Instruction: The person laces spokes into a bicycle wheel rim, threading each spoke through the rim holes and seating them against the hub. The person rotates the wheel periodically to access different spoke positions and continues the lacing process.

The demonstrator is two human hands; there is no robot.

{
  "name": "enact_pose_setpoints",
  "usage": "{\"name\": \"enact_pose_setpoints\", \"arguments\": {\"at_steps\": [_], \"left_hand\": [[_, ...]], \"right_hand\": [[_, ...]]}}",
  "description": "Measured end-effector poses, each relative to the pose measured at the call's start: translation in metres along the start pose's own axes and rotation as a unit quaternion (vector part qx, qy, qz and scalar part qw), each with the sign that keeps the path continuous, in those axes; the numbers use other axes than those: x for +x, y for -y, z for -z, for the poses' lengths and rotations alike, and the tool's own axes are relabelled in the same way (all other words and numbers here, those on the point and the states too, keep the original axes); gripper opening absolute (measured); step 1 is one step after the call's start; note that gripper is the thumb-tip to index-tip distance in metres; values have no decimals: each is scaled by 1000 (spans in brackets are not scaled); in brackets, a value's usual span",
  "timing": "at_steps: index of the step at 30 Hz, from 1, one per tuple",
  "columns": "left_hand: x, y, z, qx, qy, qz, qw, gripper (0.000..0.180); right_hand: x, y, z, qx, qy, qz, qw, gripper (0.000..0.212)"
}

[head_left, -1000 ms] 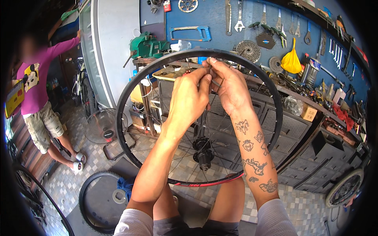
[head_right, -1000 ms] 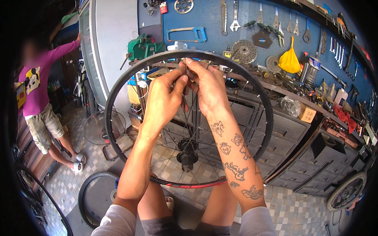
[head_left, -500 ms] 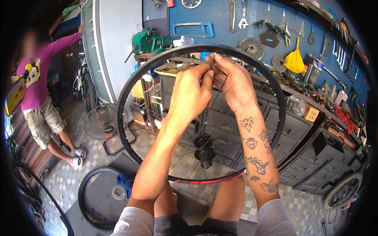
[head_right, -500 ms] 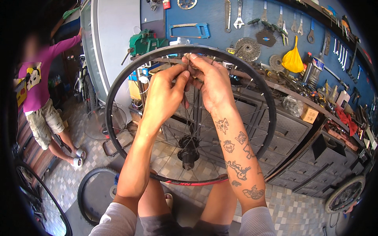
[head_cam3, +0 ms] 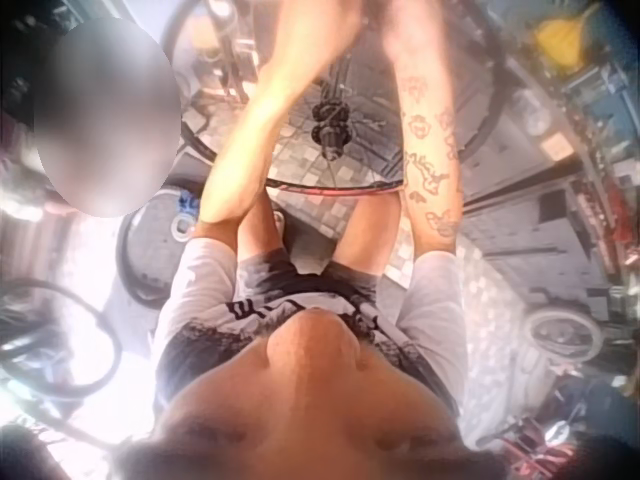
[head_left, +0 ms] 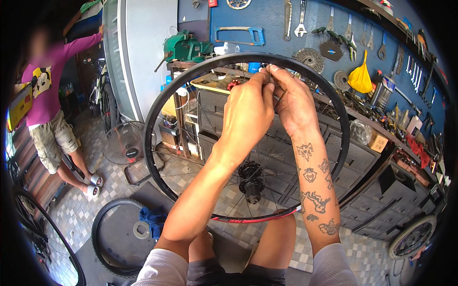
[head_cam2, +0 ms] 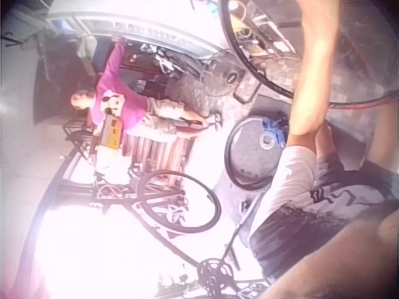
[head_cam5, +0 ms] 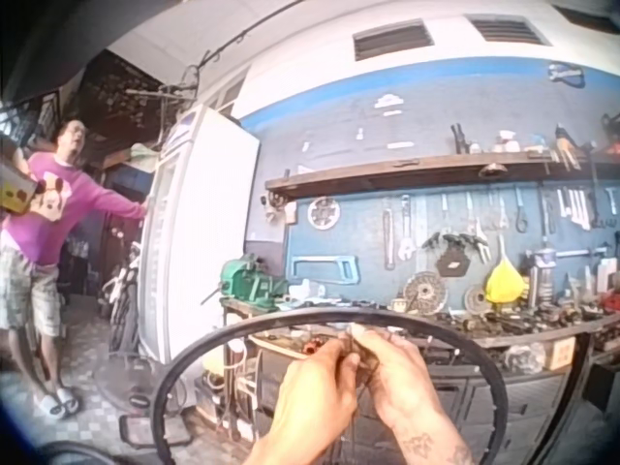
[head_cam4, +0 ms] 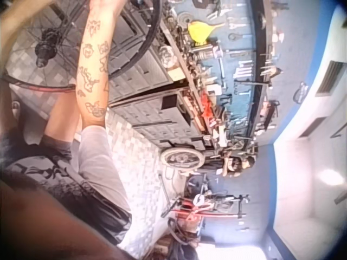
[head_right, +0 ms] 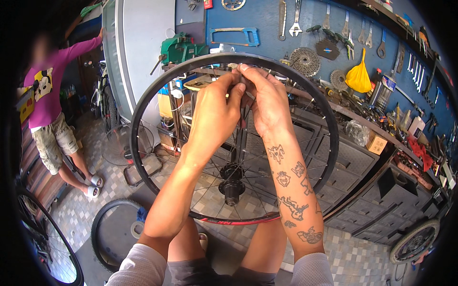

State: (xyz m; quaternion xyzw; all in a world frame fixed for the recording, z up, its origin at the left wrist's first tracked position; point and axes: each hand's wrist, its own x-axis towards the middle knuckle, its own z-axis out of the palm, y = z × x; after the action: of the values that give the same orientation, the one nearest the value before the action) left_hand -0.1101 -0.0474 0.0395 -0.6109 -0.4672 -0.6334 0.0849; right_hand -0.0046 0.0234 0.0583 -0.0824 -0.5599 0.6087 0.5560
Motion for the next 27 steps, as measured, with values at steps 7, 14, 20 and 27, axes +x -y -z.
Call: {"name": "enact_pose_setpoints", "arguments": {"at_steps": [7,14,20,27], "left_hand": [[-35,2,-2,-30,67,79,994,31],[-78,11,-1,-53,77,72,993,24],[-110,5,-13,-215,89,234,944,27],[-112,0,-22,-217,40,208,953,25]], "right_hand": [[-3,2,2,-5,19,-10,1000,23],[-6,4,2,3,42,-35,998,32],[-10,6,-3,-6,28,-35,999,35],[-16,12,-3,-17,34,-36,999,35]]}}
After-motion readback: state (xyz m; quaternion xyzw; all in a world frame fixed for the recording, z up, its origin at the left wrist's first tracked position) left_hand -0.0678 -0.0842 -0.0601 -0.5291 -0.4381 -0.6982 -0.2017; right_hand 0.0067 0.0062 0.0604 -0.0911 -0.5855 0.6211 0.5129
